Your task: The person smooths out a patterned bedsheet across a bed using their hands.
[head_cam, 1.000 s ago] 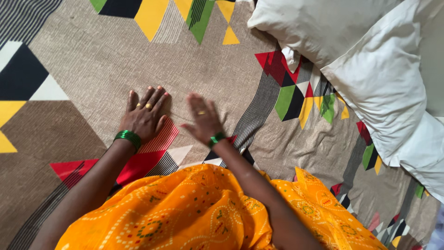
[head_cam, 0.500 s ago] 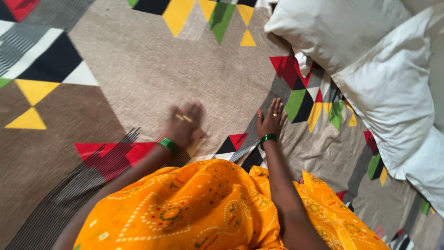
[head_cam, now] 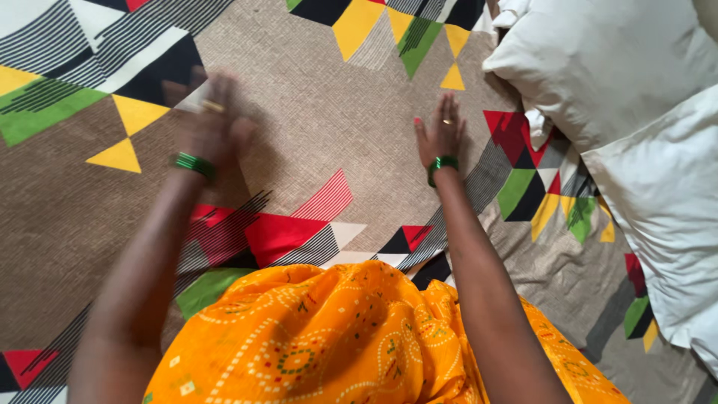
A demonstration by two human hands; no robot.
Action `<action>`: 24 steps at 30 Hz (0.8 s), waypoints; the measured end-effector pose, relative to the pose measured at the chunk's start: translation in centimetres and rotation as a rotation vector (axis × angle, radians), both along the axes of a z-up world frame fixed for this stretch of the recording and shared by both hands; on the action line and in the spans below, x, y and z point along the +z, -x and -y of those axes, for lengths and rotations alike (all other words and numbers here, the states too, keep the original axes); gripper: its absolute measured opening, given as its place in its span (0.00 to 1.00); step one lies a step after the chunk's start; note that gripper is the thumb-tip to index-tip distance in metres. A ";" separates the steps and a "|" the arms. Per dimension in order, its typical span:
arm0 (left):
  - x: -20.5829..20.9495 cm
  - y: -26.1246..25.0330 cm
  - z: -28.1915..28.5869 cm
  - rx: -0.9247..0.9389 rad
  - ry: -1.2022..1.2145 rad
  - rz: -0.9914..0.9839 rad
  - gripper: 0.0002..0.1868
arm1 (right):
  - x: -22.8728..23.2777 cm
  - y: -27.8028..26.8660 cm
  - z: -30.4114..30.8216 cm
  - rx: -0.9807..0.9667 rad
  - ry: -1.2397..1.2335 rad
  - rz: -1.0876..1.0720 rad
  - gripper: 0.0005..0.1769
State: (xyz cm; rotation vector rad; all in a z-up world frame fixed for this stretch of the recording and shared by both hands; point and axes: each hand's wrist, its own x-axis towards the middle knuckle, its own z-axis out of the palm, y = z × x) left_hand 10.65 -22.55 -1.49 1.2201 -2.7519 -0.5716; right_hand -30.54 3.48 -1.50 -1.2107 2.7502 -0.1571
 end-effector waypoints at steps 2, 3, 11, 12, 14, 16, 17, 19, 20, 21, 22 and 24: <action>0.7 -3.5 3.2 -0.006 0.571 0.190 0.44 | -0.8 -1.4 2.3 0.130 -0.182 -0.039 0.50; 0.8 -3.5 3.1 0.004 0.572 0.196 0.44 | -1.2 -2.2 2.9 0.141 -0.179 -0.037 0.50; 5.2 4.3 -10.9 -0.444 0.039 0.149 0.44 | -1.0 -4.6 0.8 0.529 -0.071 -0.062 0.52; 5.1 5.9 -13.9 -0.540 -0.011 0.254 0.45 | -0.9 -4.6 0.8 0.535 -0.067 -0.057 0.52; 4.0 6.6 -18.0 -0.766 0.148 0.089 0.43 | -0.8 -4.6 0.8 0.527 -0.015 -0.018 0.48; 2.4 7.8 -23.1 -0.813 0.154 -0.131 0.39 | -0.8 -4.5 0.8 0.508 0.011 0.013 0.46; 1.6 8.5 -25.2 -0.949 -0.032 -0.112 0.29 | -0.9 -4.3 1.0 0.481 0.032 0.037 0.43; -0.2 10.4 -26.4 -1.058 -0.214 -0.089 0.20 | -1.1 -3.0 2.2 0.495 0.100 0.060 0.41; -1.0 11.0 -26.0 -0.968 -0.114 -0.119 0.25 | -1.4 -2.5 2.6 0.492 0.154 0.088 0.39; -1.5 11.7 -25.1 -0.879 -0.014 -0.147 0.30 | -1.6 -1.7 3.3 0.509 0.158 0.102 0.39; -1.7 12.0 -23.7 -0.784 0.088 -0.165 0.35 | -1.8 -1.3 4.6 0.538 0.274 0.119 0.38; -1.0 12.4 -20.4 -0.559 0.146 -0.175 0.41 | -2.3 -2.0 6.6 0.599 0.406 0.171 0.36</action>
